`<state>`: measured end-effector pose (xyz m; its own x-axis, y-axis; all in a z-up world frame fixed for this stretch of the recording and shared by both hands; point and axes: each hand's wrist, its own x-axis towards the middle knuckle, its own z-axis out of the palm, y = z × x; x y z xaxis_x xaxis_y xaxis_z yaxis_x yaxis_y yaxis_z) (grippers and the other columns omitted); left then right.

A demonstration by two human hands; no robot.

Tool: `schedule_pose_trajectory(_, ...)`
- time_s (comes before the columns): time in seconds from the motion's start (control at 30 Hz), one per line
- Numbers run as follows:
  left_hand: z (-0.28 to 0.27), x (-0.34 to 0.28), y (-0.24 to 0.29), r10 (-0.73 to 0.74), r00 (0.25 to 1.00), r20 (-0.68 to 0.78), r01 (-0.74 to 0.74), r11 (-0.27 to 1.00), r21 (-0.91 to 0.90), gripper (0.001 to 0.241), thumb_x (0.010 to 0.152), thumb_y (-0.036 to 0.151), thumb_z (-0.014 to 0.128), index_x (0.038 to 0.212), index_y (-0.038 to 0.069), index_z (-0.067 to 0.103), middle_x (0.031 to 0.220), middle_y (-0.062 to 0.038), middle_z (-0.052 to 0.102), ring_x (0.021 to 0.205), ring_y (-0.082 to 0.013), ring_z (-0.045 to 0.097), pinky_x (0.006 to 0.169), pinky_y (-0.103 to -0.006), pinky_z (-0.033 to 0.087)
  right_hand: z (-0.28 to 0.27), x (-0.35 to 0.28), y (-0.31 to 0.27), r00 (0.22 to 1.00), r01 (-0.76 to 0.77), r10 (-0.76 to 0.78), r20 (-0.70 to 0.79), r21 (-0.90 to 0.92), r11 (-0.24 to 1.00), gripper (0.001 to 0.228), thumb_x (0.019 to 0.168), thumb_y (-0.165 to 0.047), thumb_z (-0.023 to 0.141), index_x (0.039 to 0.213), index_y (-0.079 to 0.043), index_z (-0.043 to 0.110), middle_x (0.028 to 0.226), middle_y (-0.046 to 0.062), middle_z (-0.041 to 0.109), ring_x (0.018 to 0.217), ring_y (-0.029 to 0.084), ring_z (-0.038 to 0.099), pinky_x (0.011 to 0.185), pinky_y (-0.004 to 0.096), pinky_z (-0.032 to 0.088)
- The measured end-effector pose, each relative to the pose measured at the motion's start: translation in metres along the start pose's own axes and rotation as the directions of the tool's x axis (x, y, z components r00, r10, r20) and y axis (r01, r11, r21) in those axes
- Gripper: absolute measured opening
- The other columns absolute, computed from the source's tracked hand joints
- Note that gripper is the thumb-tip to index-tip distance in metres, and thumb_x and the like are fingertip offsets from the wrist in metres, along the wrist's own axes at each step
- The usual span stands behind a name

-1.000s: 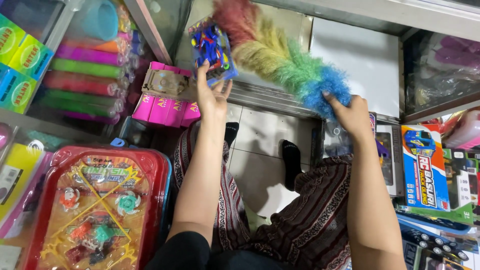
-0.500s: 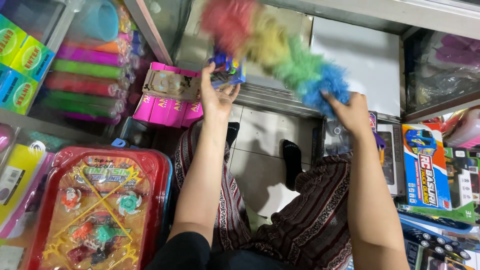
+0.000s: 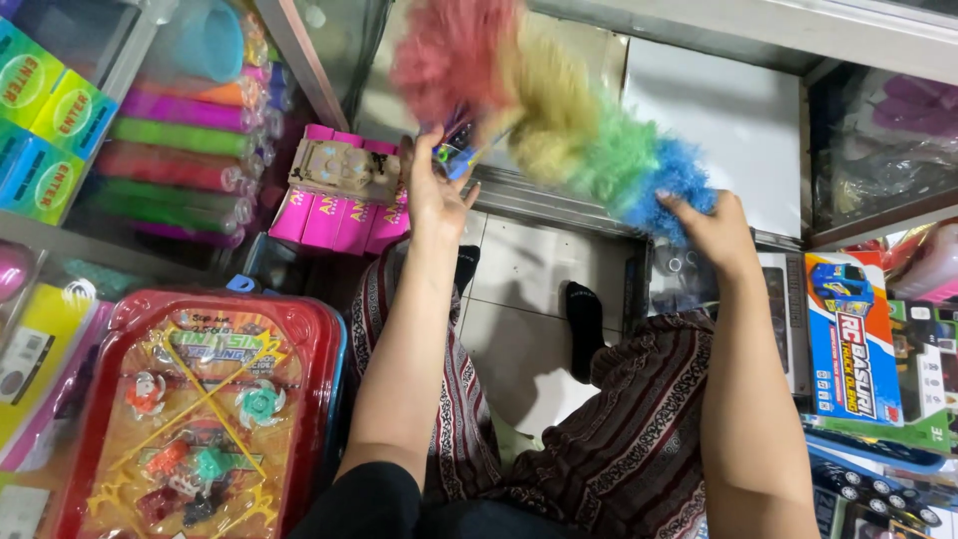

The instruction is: Dusting toy boxes and organizing low shelves in a toy store using a colorful duster.

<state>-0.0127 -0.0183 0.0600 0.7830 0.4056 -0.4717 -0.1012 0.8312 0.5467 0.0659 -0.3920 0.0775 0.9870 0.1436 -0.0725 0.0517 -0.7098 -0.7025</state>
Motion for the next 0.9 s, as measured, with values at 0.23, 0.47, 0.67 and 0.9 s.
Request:
schedule_pose_trajectory(0.23,-0.010,0.009,-0.002,-0.030,0.999,0.030,0.030,0.999,0.012,0.091,0.065,0.051,0.083,0.143,0.024,0.046,0.143,-0.011,0.054,0.132,-0.0286,0.051,0.113,-0.0576,0.026,0.015,-0.002,-0.009,0.981,0.095,-0.124,-0.147,-0.189,0.977,0.054,0.095,-0.049,0.082,0.077,0.001,0.070,0.060,0.011,0.062,0.052,0.019,0.059,0.057,0.036,0.049)
schedule_pose_trajectory(0.47,-0.007,0.003,0.011,-0.047,0.999,0.005,0.047,0.985,-0.167,0.086,0.067,0.053,0.082,0.141,0.028,0.045,0.128,-0.011,0.060,0.115,-0.0245,0.062,0.105,-0.0534,0.037,0.005,-0.007,-0.023,0.996,0.005,-0.007,0.086,0.025,1.000,0.044,0.089,-0.042,0.081,0.086,0.000,0.072,0.066,0.011,0.066,0.053,0.019,0.060,0.056,0.037,0.050)
schedule_pose_trajectory(0.67,-0.049,0.065,-0.019,-0.009,0.992,0.129,0.035,0.979,-0.201,0.079,0.075,0.055,0.081,0.138,0.019,0.049,0.122,-0.008,0.061,0.102,-0.0229,0.061,0.091,-0.0486,0.039,-0.002,-0.005,-0.011,0.982,0.113,-0.128,0.141,0.108,0.988,0.034,0.088,-0.033,0.080,0.093,0.000,0.076,0.074,0.006,0.071,0.061,0.013,0.063,0.060,0.032,0.051)
schedule_pose_trajectory(0.9,-0.005,0.006,0.008,-0.111,0.993,0.049,0.117,0.978,-0.171,0.074,0.075,0.054,0.077,0.135,0.021,0.051,0.128,-0.008,0.062,0.113,-0.0196,0.063,0.098,-0.0455,0.045,-0.008,-0.020,-0.033,0.999,0.000,-0.007,0.042,0.159,0.987,0.033,0.090,-0.031,0.080,0.096,0.001,0.075,0.073,0.008,0.068,0.058,0.015,0.059,0.057,0.036,0.049)
